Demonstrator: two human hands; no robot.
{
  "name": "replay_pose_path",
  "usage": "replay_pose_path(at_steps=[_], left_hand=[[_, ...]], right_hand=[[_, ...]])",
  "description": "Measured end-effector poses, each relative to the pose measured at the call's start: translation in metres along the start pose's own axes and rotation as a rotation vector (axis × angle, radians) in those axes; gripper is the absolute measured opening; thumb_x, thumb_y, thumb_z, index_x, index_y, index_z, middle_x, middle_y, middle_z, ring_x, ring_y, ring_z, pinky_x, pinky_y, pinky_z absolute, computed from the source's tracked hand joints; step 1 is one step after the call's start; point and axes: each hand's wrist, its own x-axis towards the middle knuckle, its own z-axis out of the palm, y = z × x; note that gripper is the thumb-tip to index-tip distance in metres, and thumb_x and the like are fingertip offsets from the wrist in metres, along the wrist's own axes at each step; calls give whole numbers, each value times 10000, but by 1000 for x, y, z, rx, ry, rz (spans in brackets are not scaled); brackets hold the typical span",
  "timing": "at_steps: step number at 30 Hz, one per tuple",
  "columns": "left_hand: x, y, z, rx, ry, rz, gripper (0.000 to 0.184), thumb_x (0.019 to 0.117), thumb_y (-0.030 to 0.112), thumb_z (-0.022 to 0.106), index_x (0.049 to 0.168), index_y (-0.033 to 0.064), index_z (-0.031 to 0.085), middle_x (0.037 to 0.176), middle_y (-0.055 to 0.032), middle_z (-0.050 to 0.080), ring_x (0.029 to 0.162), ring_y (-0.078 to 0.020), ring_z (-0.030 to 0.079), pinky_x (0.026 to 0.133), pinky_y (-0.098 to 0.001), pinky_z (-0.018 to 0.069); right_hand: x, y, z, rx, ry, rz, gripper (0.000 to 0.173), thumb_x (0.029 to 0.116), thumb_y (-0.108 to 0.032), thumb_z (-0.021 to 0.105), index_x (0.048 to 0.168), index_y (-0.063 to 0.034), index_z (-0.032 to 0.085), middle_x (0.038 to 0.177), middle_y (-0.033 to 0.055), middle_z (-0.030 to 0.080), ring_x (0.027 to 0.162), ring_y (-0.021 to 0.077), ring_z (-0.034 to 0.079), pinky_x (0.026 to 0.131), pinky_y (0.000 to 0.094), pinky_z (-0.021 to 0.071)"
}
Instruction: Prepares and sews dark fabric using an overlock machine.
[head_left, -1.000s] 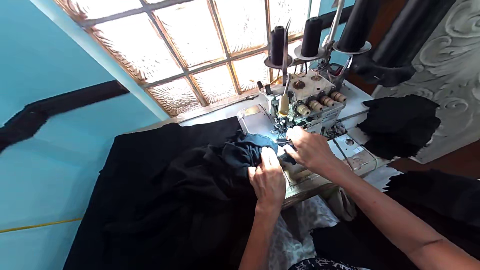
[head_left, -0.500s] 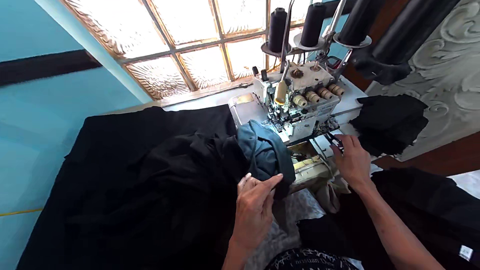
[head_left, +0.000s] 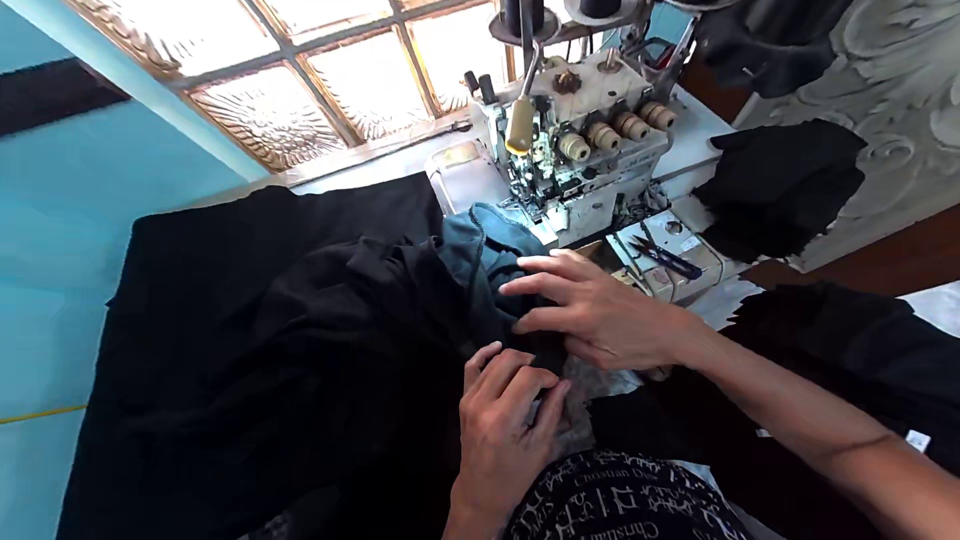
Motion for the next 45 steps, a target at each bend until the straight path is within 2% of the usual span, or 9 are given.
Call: replay_pose_path(at_steps=[3,6,11,15,19,24,32,36,45], left_hand=[[-1,-2,-10,90,53,-42,102,951,168,674,945,80,724,928,-46,727,988,-113,663,1033,-278,431],[-1,-9,-13,181,175,-102,220,904,135,712,1081,6,727,984,-105,738,959,-149,660,935,-253,492],[3,-20,0,195,304,-36,95,897,93,684,873,24,745,785,-60,655,831,-98,592,838,-188,441],[-1,-16,12,159,272,63,113,916,57,633,862,49,732,703,-57,598,757,-124,574,878,-238,422],[-3,-13,18,187,240,119,161,939,51,605,884,48,756,639,-59,533,666,-144,534,863,-277,418],[-7,-11,25,225,173,129,192,959,69,589,935,62,780,646,-59,535,680,-165,537,883,-322,410],[-7,-10,35,254,153,135,201,968,77,585,929,69,782,659,-64,557,695,-184,551,912,-347,407],[-8,-11,36,261,143,133,219,975,78,565,945,73,782,663,-62,554,695,-186,551,920,-353,407],[-13,-11,38,297,146,140,224,979,75,562,929,77,780,658,-63,537,690,-191,539,923,-358,408]], right_hand=[[14,8,2,87,-63,-50,121,802,-157,629,843,-107,731,1222,91,709,1396,377,486,1173,628,297],[12,12,-2,210,85,-103,95,822,-144,641,820,-68,699,897,63,717,1112,262,667,1133,532,388],[-3,7,11,156,262,-76,100,879,-179,749,871,-80,760,793,19,697,894,168,678,1118,474,404],[-11,5,18,-110,367,-48,97,873,-131,694,902,-85,774,706,27,652,779,199,642,1108,508,371],[-16,21,29,-282,482,29,142,885,-70,642,923,-72,779,715,63,667,769,249,663,1081,571,374],[-24,36,28,-274,590,247,66,825,-59,695,850,-35,751,771,100,695,808,291,678,1071,616,361],[-35,36,33,-255,721,289,78,808,-63,692,767,-1,670,692,106,635,702,245,641,1048,540,403],[-38,35,36,-249,717,304,89,808,-77,700,772,-2,668,718,109,653,740,244,660,1049,524,413],[-48,35,42,-205,665,334,103,788,-70,710,753,6,649,666,107,622,659,238,633,1030,532,424]])
